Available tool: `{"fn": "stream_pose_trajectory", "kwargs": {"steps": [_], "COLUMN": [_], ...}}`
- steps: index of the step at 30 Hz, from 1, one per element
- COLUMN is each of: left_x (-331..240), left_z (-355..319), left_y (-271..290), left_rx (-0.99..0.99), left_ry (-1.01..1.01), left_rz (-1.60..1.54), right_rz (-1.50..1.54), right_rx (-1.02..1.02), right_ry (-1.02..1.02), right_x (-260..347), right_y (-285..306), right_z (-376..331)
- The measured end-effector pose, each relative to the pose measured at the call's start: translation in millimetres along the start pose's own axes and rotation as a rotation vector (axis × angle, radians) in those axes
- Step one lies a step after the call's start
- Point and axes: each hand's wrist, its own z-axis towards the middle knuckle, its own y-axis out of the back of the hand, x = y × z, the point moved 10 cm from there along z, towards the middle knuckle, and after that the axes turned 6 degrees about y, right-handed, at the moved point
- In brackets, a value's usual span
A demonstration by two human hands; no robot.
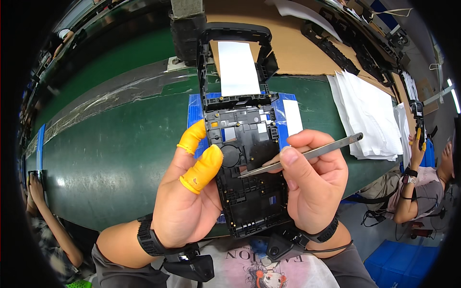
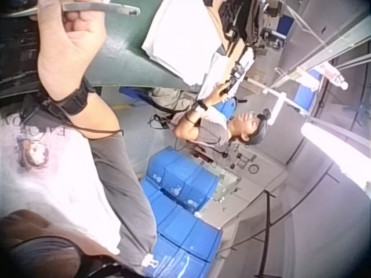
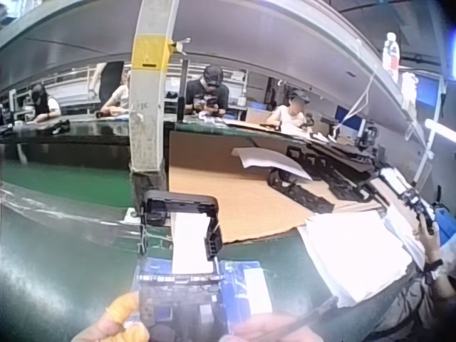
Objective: Assembling plastic internal components and applying labels to electronic device casings.
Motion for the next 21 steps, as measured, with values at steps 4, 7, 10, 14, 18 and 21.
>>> {"fn": "stream_pose_trajectory", "kwargs": {"steps": [4, 7, 10, 14, 18, 21], "left_x": [0, 1, -3, -15, -31, -36], "left_z": [0, -1, 0, 0, 3, 8], "left_y": [0, -2, -2, 14, 18, 10], "left_rx": [-0.012, 0.009, -0.002, -0.061, -0.075, -0.055], "left_ry": [0.002, 0.059, -0.045, -0.100, -0.109, -0.085], "left_rz": [0.005, -0.097, 0.105, 0.089, 0.079, -0.029], "right_rz": [-0.006, 0.001, 0.042, 0.011, -0.586, -1.079], "right_rx": [-0.001, -0.013, -0.032, -0.063, 0.083, 0.285], "right_ry": [0.002, 0.008, -0.011, 0.052, 0.477, 0.548], "right_x": [-1, 1, 3, 24, 109, 104], "right_y": [-1, 0, 5, 24, 16, 12], "right_z": [0, 0, -1, 19, 76, 144]}}
